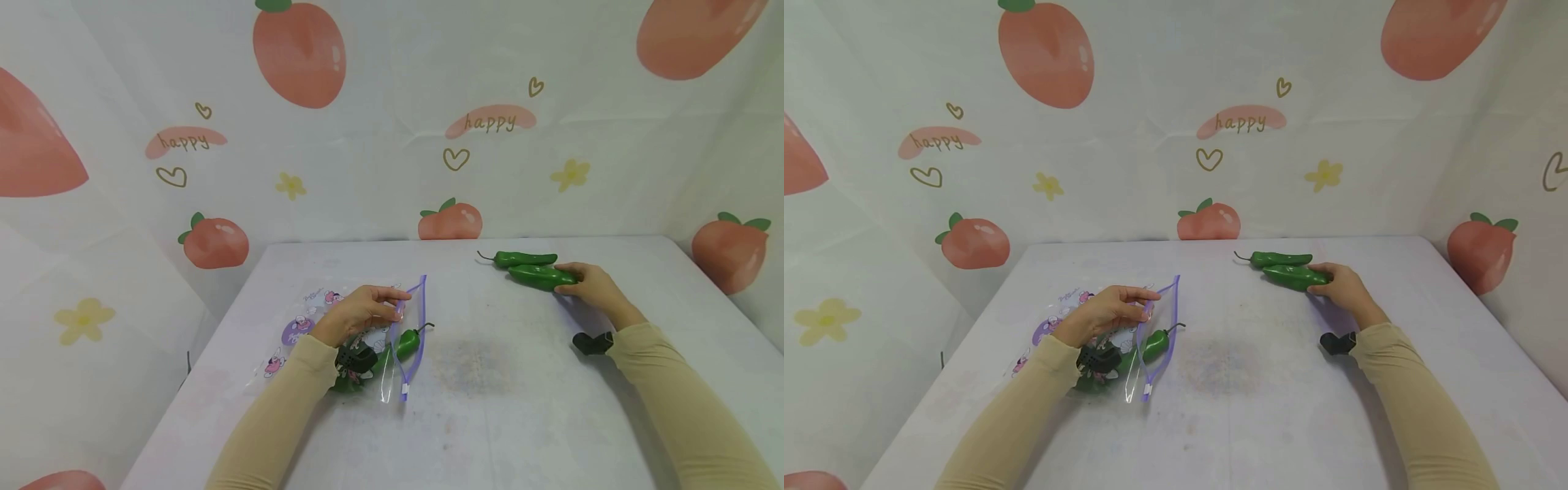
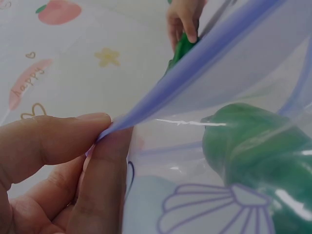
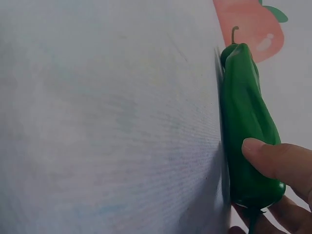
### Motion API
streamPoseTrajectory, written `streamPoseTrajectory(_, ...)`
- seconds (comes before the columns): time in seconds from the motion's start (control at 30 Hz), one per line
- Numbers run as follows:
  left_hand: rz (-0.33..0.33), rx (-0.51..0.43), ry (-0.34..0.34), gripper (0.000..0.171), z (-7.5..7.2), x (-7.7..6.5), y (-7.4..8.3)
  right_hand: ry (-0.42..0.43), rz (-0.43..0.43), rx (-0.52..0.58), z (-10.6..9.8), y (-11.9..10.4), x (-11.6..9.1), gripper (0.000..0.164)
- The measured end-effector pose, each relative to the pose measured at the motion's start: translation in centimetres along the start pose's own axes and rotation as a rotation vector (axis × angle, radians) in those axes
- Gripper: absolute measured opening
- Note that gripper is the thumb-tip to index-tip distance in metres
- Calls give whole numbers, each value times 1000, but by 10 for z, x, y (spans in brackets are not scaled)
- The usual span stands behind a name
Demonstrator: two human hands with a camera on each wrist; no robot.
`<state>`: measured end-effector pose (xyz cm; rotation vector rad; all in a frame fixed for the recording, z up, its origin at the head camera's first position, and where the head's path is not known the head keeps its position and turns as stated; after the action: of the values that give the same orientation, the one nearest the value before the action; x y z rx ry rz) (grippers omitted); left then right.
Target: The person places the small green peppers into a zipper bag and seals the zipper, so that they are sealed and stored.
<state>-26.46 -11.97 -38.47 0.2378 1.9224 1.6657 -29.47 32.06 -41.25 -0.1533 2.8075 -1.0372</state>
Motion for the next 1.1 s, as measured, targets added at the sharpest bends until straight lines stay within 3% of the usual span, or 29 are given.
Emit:
streamPoseTrajectory(0.37,-14,-11,4,49,0,0,1,57,2,24,-1,4,-8,67)
streamPoseTrajectory(0.67,-17,-8,7,49,-1,1,0,73,61,80,-2,3,-16,72)
streamPoseTrajectory(1.1,-1,-17,-8,50,-1,-1,0,107,29,124,-2,-9,-25,71)
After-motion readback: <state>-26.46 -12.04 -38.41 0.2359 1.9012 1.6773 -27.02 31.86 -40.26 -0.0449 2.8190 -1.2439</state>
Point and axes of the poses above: each hand's wrist, its own x-axis towards the middle knuckle, its own z-axis out of the palm, y = z × x, the point moved 2 cm from there along x, towards the middle knuckle, and after that the axes turned 2 degrees about -y, right-handed, at the moved point
